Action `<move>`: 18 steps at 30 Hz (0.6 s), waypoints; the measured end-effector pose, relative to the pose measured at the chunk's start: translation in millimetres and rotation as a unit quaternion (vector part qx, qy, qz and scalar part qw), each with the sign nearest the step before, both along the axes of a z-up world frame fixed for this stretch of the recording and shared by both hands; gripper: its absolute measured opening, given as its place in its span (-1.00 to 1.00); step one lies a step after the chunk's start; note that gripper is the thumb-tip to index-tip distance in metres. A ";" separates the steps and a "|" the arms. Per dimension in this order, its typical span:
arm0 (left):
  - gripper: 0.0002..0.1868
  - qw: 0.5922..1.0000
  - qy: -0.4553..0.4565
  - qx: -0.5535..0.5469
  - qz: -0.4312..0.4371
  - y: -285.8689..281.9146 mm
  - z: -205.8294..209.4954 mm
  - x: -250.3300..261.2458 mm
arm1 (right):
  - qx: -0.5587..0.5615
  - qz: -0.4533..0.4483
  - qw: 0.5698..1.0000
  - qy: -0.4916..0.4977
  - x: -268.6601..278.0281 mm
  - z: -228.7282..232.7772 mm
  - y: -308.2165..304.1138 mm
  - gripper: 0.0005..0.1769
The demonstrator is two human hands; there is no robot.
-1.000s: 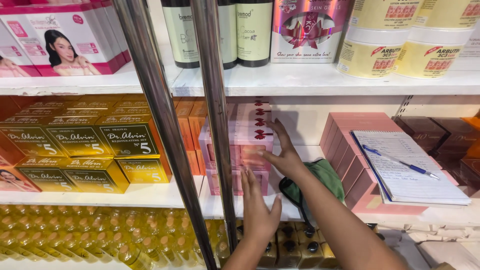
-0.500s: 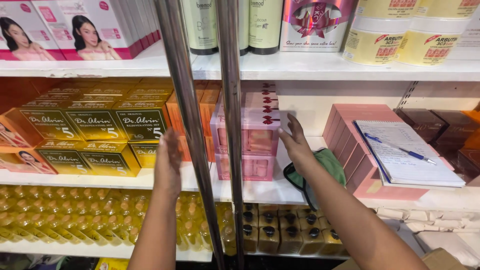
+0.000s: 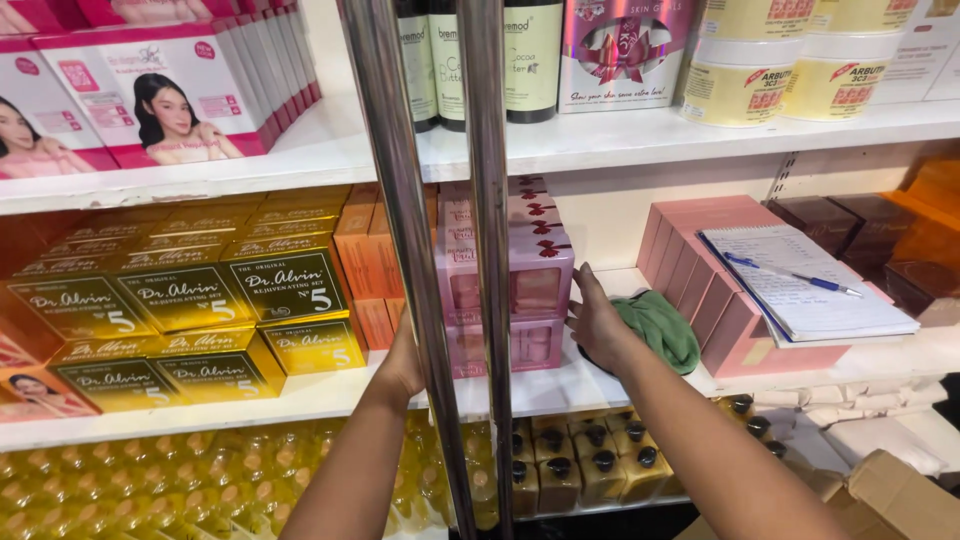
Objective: The person wipes pink cosmetic boxes on a shelf using a green cloth, then picks up a cardboard box and places it on the floor. They then pick up a notepad and pen and write on the notepad.
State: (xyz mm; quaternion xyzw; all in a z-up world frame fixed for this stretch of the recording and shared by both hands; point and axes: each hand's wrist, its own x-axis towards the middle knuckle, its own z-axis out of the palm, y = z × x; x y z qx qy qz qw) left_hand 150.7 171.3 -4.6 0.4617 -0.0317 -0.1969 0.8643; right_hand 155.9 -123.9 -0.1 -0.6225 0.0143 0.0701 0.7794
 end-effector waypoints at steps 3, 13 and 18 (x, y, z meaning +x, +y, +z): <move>-0.03 0.996 -0.013 0.092 -0.003 -6.9 -20.7 16.1 | 0.002 0.028 0.998 -0.058 6.3 -10.9 3.5 0.15; -0.27 0.985 -0.065 0.135 -0.091 -18.0 -75.3 69.7 | -0.118 -0.065 0.991 0.018 -12.4 11.1 23.7 0.27; -0.29 0.992 -0.070 0.069 -0.077 -17.7 -104.1 96.5 | -0.111 -0.088 0.989 0.045 -7.8 11.6 23.3 0.27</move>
